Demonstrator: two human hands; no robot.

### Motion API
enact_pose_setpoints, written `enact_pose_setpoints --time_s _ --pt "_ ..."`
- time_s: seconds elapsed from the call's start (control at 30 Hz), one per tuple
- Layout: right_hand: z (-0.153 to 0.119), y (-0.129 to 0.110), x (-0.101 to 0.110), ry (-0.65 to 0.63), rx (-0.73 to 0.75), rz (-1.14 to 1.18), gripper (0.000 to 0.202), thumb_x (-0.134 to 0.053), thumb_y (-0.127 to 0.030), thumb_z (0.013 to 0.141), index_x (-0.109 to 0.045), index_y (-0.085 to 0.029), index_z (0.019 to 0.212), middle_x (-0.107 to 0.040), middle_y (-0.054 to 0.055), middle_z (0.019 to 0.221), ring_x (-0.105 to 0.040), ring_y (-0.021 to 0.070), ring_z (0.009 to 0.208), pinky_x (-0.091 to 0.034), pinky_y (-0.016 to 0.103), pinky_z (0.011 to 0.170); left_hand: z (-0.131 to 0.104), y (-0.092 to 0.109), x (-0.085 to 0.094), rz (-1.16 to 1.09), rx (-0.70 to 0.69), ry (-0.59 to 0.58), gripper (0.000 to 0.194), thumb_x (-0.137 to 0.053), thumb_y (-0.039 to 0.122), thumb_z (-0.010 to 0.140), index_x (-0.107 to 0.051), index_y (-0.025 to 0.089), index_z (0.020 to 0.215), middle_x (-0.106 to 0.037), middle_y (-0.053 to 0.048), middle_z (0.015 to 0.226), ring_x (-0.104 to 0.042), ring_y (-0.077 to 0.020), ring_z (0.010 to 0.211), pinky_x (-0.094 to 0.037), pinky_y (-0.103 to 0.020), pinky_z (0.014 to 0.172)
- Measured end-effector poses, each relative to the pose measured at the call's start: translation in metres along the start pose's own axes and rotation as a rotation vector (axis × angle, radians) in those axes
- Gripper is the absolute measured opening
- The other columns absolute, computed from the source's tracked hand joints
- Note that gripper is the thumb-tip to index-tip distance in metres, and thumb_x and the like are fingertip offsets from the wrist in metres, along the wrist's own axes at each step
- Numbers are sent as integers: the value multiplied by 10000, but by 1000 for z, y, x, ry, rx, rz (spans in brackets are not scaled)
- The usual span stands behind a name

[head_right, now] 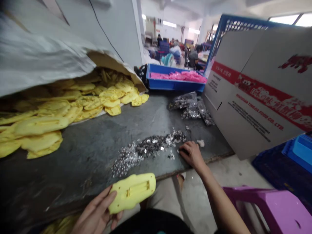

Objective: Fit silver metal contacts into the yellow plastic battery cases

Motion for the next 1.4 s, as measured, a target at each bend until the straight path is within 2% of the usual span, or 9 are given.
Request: enact_pose_setpoints --time_s 0.1,0.2,0.27,0.37,0.53,0.73,0.93,1.13,1.4 --pt "-4 -15 14 -27 -54 65 106 -809 -217 999 -856 -243 908 -815 87 975 -722 258 986 -523 411 939 -8 12 1 25 32 -148 575 -1095 533 728 -772 168 1034 -807 -51 808 -707 -203 571 -540 -259 428" --pt "-15 -39 23 -42 -103 173 127 -760 -332 1091 -862 -257 1083 -830 65 1106 -736 241 1100 -544 421 1026 -14 21 -3 15 -23 -238 363 -985 420 888 -789 157 1045 -819 -52 843 -730 -186 579 -560 -237 445" --pt "-23 -64 28 -7 -65 354 128 -815 -390 1085 -869 -278 1117 -840 15 1051 -754 200 986 -581 364 916 -16 22 -8 3 -35 -287 342 -955 398 908 -765 151 1049 -808 -42 806 -736 -189 553 -553 -229 421" --pt "-32 -103 34 -27 -29 602 78 -877 -346 1061 -877 -296 1121 -860 -25 1010 -781 153 903 -611 306 837 -21 22 -14 -23 -16 -316 364 -957 392 891 -703 168 1025 -799 -26 770 -727 -184 506 -544 -219 394" --pt "-40 -141 30 -63 -5 642 114 -869 -392 1072 -859 -284 1107 -861 -13 1004 -804 163 893 -661 331 817 -26 20 -14 -62 -43 -306 348 -927 363 877 -647 194 997 -800 -26 743 -721 -193 458 -542 -221 365" --pt "-40 -158 19 -65 120 520 15 -840 -295 1086 -833 -288 1096 -843 -6 967 -789 189 871 -648 382 802 -28 18 -9 -129 -33 -317 303 -896 327 885 -641 204 993 -799 -27 735 -725 -204 451 -546 -233 369" --pt "-39 -167 23 -41 204 463 185 -842 -177 1050 -829 -319 1168 -852 -15 1002 -814 207 904 -663 414 803 -29 16 -3 -165 -6 -314 318 -929 331 903 -669 190 1021 -782 -44 759 -751 -218 486 -557 -237 407" --pt "-42 -172 31 -44 323 261 343 -840 -76 1021 -807 -326 1253 -876 -9 1050 -826 218 928 -684 433 833 -29 12 -1 -159 -42 -336 279 -906 317 964 -692 175 1075 -810 -46 802 -774 -218 512 -580 -234 416" --pt "-45 -178 34 -29 397 24 274 -828 -67 1020 -782 -272 1195 -877 11 1068 -813 207 884 -686 386 809 -28 1 4 -119 -112 -438 176 -850 298 1044 -714 254 1146 -855 15 933 -826 -179 631 -674 -213 516"
Point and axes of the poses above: each hand's wrist, its own z-axis towards the middle knuckle, its own x-axis out of the back of the hand, y = z × x, the point moved 1 cm from there along z, towards the middle knuckle
